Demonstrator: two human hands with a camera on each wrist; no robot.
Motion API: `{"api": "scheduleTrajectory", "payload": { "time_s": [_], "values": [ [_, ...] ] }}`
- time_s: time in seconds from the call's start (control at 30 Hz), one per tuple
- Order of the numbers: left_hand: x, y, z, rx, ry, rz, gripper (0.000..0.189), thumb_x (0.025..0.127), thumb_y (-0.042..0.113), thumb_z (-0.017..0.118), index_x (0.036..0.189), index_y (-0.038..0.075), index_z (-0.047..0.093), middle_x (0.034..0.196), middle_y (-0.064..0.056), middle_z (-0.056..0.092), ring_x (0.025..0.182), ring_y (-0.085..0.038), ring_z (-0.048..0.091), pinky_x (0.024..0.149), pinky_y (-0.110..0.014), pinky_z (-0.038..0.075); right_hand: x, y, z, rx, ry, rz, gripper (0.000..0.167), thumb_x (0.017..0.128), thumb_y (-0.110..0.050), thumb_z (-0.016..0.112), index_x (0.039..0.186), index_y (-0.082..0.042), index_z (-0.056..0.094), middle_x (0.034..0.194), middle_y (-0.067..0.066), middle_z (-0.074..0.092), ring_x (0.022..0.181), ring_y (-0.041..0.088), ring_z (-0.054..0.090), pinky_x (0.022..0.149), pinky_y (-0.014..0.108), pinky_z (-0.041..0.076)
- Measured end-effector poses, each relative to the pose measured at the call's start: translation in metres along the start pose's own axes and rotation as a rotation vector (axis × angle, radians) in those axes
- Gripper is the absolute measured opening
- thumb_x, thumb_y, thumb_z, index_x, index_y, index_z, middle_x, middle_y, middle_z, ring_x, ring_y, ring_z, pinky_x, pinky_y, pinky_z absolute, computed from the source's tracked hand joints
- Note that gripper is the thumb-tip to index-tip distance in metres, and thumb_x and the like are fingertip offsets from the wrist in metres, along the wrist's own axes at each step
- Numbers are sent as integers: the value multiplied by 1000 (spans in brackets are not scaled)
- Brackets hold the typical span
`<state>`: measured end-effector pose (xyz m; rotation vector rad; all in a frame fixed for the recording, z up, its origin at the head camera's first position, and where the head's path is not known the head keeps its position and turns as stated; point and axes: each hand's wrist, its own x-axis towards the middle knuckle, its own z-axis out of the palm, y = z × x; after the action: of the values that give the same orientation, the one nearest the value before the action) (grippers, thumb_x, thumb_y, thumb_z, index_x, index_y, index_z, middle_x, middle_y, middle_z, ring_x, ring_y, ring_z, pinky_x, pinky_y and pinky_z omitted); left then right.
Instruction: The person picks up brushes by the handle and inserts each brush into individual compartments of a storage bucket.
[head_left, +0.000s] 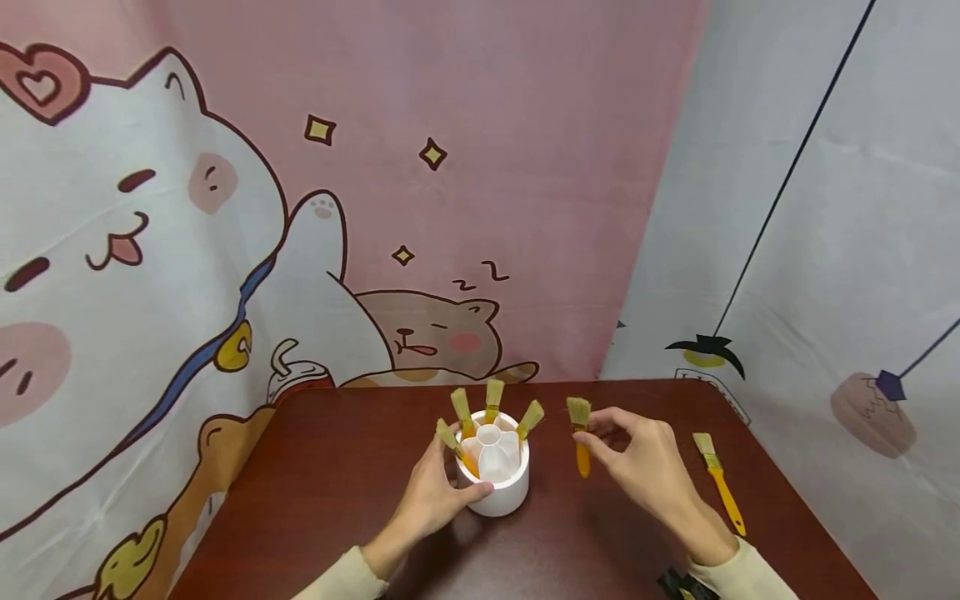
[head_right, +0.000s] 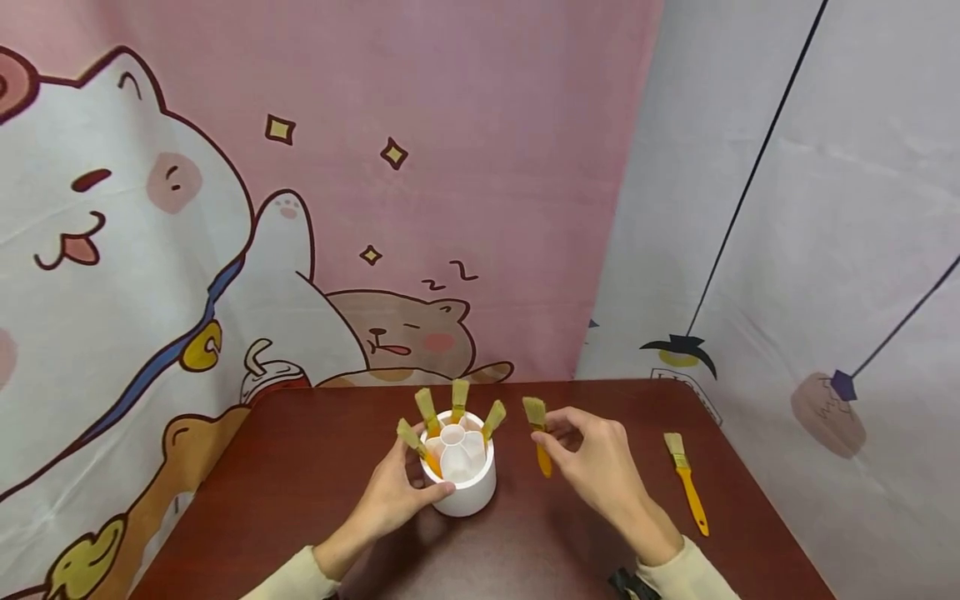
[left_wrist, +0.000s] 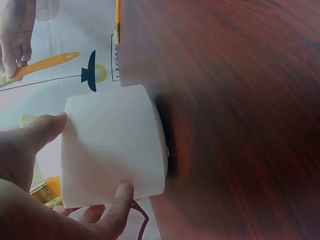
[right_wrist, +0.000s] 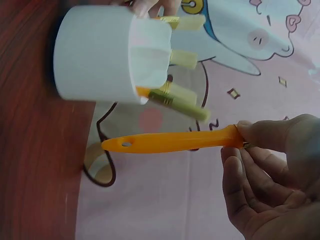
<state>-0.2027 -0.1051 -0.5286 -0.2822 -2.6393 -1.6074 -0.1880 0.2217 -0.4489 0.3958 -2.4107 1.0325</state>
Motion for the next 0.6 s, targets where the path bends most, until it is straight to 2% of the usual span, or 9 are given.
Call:
{"api": "scheduleTrajectory", "payload": {
  "time_s": [0.4,0.6],
  "values": [
    [0,0,-1,-20,-17,-4,111,84,19,107,174,8,44,164,-26,65,133,-42,79,99,-44,72,-2,-23,14,74,11,-88,26,88,-7,102,100,-21,84,90,-10,84,74,-3,74,67,20,64],
    [-1,0,-3,-10,-10,3,111,84,21,108,174,9,44,163,-27,65,130,-41,80,98,-44,72,-4,-32,22,119,18,-164,31,87,-3,102,101,-23,83,92,-12,84,78,-2,76,71,19,65]
  ]
}}
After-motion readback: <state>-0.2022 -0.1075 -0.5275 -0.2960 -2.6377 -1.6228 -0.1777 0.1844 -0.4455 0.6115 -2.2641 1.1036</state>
